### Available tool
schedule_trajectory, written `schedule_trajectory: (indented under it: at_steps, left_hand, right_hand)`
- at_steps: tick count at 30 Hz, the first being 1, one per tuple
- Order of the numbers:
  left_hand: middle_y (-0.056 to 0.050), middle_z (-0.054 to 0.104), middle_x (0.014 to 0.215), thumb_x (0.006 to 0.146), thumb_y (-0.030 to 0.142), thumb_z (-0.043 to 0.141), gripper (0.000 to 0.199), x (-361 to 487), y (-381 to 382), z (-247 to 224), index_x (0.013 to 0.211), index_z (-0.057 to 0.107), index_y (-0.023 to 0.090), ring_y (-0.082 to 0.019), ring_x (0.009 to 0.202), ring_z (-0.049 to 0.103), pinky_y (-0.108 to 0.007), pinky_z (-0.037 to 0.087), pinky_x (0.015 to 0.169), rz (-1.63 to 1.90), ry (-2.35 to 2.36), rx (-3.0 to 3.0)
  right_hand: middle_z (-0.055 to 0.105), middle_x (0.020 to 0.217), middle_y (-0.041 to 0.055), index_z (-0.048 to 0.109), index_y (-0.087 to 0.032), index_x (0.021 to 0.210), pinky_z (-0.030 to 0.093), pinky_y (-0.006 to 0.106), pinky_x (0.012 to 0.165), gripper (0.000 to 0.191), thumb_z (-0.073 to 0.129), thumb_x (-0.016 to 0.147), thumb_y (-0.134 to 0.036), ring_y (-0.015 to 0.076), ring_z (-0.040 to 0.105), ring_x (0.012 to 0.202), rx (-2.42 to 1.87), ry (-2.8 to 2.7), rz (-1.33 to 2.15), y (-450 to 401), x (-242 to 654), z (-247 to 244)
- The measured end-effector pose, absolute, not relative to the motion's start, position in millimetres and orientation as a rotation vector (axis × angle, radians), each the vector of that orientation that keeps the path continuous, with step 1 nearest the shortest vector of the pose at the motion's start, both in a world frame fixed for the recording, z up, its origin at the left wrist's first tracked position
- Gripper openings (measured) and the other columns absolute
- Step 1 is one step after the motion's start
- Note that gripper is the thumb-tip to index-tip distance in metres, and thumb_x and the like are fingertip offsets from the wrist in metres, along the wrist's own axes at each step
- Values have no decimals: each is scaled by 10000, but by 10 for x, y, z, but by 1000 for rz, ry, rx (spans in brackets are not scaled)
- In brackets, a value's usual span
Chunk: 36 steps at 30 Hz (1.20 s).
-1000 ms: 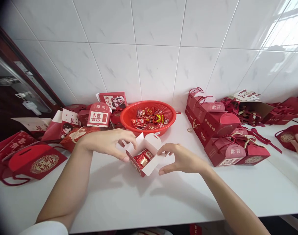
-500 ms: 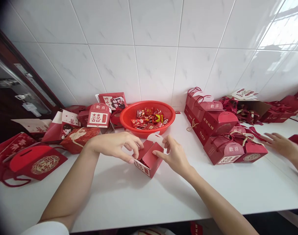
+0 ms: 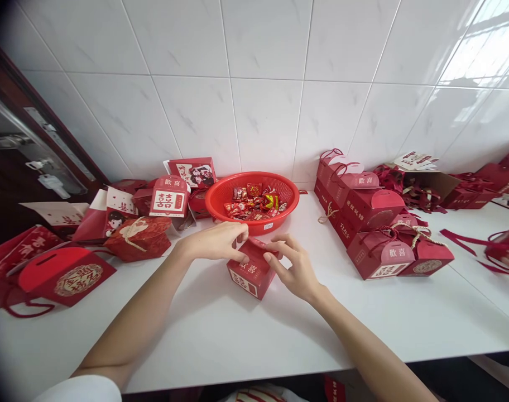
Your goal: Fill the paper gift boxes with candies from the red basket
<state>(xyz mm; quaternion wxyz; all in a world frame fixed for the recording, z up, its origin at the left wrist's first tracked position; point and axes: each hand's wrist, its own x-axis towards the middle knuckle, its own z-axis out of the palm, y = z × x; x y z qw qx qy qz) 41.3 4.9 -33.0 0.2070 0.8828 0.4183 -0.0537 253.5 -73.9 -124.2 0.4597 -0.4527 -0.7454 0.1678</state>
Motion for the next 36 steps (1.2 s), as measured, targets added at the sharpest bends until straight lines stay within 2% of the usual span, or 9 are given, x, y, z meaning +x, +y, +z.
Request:
schedule_trajectory:
  at_steps: [3, 9, 12, 16, 20, 23, 27, 31, 36]
  left_hand:
    - [-55, 603, 1114, 701, 522, 725, 507, 408, 47, -336, 1057, 526, 222, -253, 983, 580, -304, 434, 712, -93, 1200, 2443]
    - [-51, 605, 1167, 818, 381, 632, 250, 427, 98, -348, 998, 621, 209, -223, 1032, 579, -280, 431, 788, -157, 866, 2447]
    - [-46, 621, 1108, 801, 450, 661, 298, 443, 108, -350, 978, 623, 212, -234, 1017, 579, -280, 432, 775, -185, 907, 2423]
    - [-59, 607, 1094, 792, 564, 643, 384, 500, 48, -386, 962, 595, 223, -261, 998, 586, -289, 442, 736, -207, 1131, 2392]
    - [-68, 624, 1036, 821, 641, 571, 437, 614, -56, -510, 946, 562, 222, -281, 993, 604, -316, 456, 746, -67, 1225, 2406]
    - [-88, 633, 1007, 887, 619, 481, 413, 718, -150, -594, 941, 558, 216, -294, 956, 629, -348, 468, 743, 39, 1263, 2447]
    - [-94, 651, 985, 940, 550, 433, 373, 818, -271, -617, 972, 587, 211, -294, 917, 652, -353, 475, 716, 110, 1217, 2497]
    - [-46, 674, 946, 935, 493, 501, 306, 825, -312, -580, 1017, 629, 228, -265, 936, 649, -315, 467, 713, 172, 971, 2522]
    - [-53, 694, 1047, 919, 587, 522, 441, 710, -204, -476, 1135, 676, 235, -232, 934, 661, -310, 493, 780, 218, 794, 2451]
  right_hand:
    - [620, 1123, 112, 715, -232, 991, 561, 385, 776, 301, 495, 989, -438, 190, 634, 813, -1105, -1913, 416, -748, 2540, -1280]
    - [620, 1153, 124, 709, -216, 966, 563, 386, 785, 312, 512, 983, -457, 174, 627, 766, -1117, -1929, 395, -744, 2561, -1270]
    - [637, 1117, 117, 675, -205, 987, 563, 370, 794, 317, 508, 983, -474, 164, 630, 742, -1176, -1839, 414, -722, 2601, -1216]
    - [645, 1122, 107, 630, -201, 1056, 569, 331, 666, 377, 492, 969, -542, 148, 620, 659, -1328, -1736, 395, -757, 2615, -1165]
    - [610, 1237, 144, 566, -207, 1221, 586, 399, 745, 481, 515, 937, -592, 256, 677, 914, -1489, -1831, 189, -929, 2499, -1176]
    - [556, 1348, 168, 514, -216, 1323, 558, 491, 892, 548, 573, 907, -567, 341, 602, 1160, -1548, -1929, 20, -1043, 2376, -1245]
    - [498, 1423, 192, 497, -202, 1351, 515, 563, 953, 577, 652, 865, -472, 406, 475, 1311, -1631, -1957, -105, -1046, 2310, -1377]
    - [512, 1393, 189, 555, -206, 1256, 503, 557, 958, 421, 619, 882, -389, 387, 470, 1317, -1678, -1901, -83, -988, 2408, -1445]
    - [610, 1263, 129, 615, -253, 1185, 491, 524, 960, 379, 673, 840, -397, 328, 577, 1162, -1527, -1837, -99, -1128, 2814, -1203]
